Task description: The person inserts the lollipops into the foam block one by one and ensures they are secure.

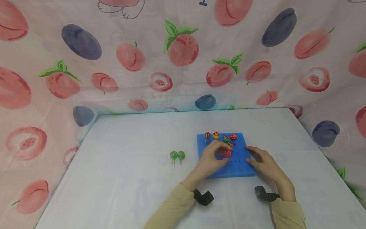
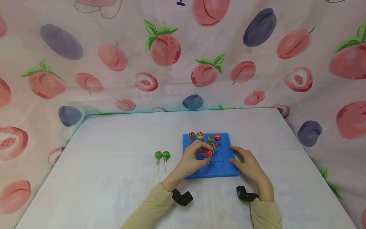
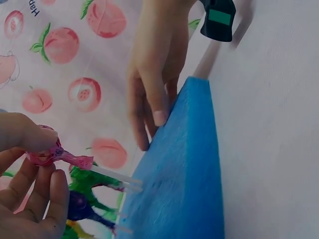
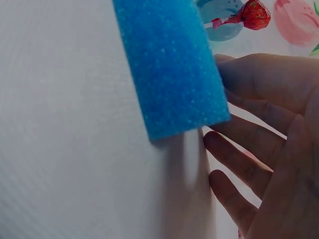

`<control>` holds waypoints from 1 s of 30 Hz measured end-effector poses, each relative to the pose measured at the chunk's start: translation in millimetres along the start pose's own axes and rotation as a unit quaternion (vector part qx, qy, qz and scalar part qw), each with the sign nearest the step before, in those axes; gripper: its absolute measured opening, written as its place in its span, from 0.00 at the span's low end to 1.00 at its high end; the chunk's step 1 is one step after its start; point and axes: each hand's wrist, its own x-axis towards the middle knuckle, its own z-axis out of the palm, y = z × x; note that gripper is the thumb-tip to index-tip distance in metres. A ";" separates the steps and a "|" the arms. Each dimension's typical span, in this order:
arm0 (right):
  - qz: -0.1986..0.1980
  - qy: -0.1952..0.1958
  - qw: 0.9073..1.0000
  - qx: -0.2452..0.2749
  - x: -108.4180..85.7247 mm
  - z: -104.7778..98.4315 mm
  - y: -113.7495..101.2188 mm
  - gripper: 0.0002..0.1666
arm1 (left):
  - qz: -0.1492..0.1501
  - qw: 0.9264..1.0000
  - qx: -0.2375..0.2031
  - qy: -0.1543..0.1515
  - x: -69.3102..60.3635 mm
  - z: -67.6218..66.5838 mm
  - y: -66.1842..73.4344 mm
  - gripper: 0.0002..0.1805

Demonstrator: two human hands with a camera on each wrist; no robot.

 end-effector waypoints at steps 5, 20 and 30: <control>0.005 -0.002 1.000 -0.003 -0.2 -0.5 -0.2 0.34 | 0.001 1.000 0.007 0.004 4.5 10.6 0.4 0.16; -0.003 -0.003 1.000 0.009 -0.5 -1.7 -0.1 0.34 | 0.043 0.997 0.058 0.015 12.0 29.3 3.3 0.15; -0.001 -0.003 1.000 0.009 -0.8 -2.5 0.1 0.34 | 0.079 0.989 0.121 0.029 15.4 40.8 2.4 0.15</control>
